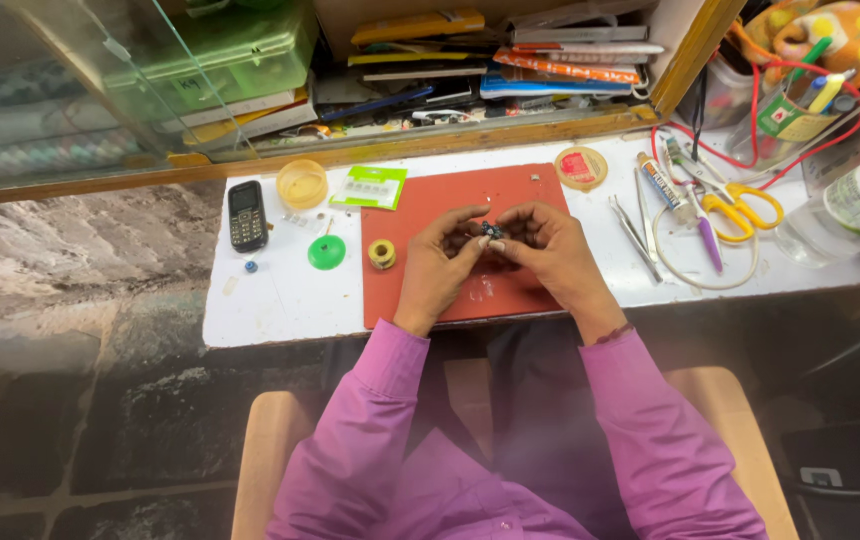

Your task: The person uses a soldering iron to work on a small circuit board, then uses a heat gun to apply heat to the same board. They handle the board with both hands, inspect it, and place it on the work surface. The person also picks up and examines a disassembled mobile phone casing and internal components.

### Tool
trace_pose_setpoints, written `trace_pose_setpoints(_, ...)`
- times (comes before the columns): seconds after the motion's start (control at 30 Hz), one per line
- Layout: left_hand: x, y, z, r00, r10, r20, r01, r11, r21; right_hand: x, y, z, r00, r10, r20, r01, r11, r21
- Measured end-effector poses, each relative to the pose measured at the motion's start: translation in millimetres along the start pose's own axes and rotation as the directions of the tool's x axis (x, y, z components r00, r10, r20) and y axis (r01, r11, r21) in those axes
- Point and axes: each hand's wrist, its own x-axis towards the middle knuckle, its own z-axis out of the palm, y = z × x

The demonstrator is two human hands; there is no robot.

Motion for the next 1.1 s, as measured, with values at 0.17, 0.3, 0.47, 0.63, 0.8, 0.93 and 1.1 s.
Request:
trace_pose_setpoints(0.17, 3.0, -5.6, -2.7, 0.998, -0.063, 0.010, 0.064, 0.983, -0.174, -2.5, -1.7, -1.3, 1.000, -0.007, -0.030, 0.006, 0.999, -0.039)
trace_pose_setpoints(0.3, 4.5, -10.2, -6.3, 0.994, -0.112, -0.018, 0.104, 0.965, -0.240, -4.8, -1.1, -0.3, 0.996, -0.069, -0.060, 0.070, 0.998, 0.004)
trace_pose_setpoints(0.47, 3.5, -10.7, -5.3, 0.996, -0.089, -0.033, 0.079, 0.974, -0.214, -4.5, 4.3, -0.1, 0.994, -0.042, -0.098, 0.039, 0.999, -0.031)
trace_pose_setpoints(0.63, 2.1, -1.0, -4.0, 0.989, -0.141, -0.038, 0.130, 0.967, -0.219, -2.8, 8.4, -3.9, 0.990, -0.067, -0.121, 0.065, 0.998, -0.027)
trace_pose_setpoints(0.8, -0.2, 4.7, -4.1, 0.990, -0.140, -0.018, 0.132, 0.963, -0.236, -0.6, 9.9, -4.8, 0.990, -0.053, -0.133, 0.056, 0.998, 0.022)
trace_pose_setpoints(0.93, -0.1, 4.5, -1.9, 0.992, -0.121, -0.027, 0.115, 0.976, -0.183, -1.0, 9.1, -4.5, 0.989, -0.050, -0.139, 0.052, 0.999, 0.012)
trace_pose_setpoints(1.1, -0.9, 6.2, -0.5, 0.989, -0.135, -0.053, 0.128, 0.984, -0.123, -1.3, 8.3, -3.8, 0.989, -0.060, -0.134, 0.062, 0.998, 0.008)
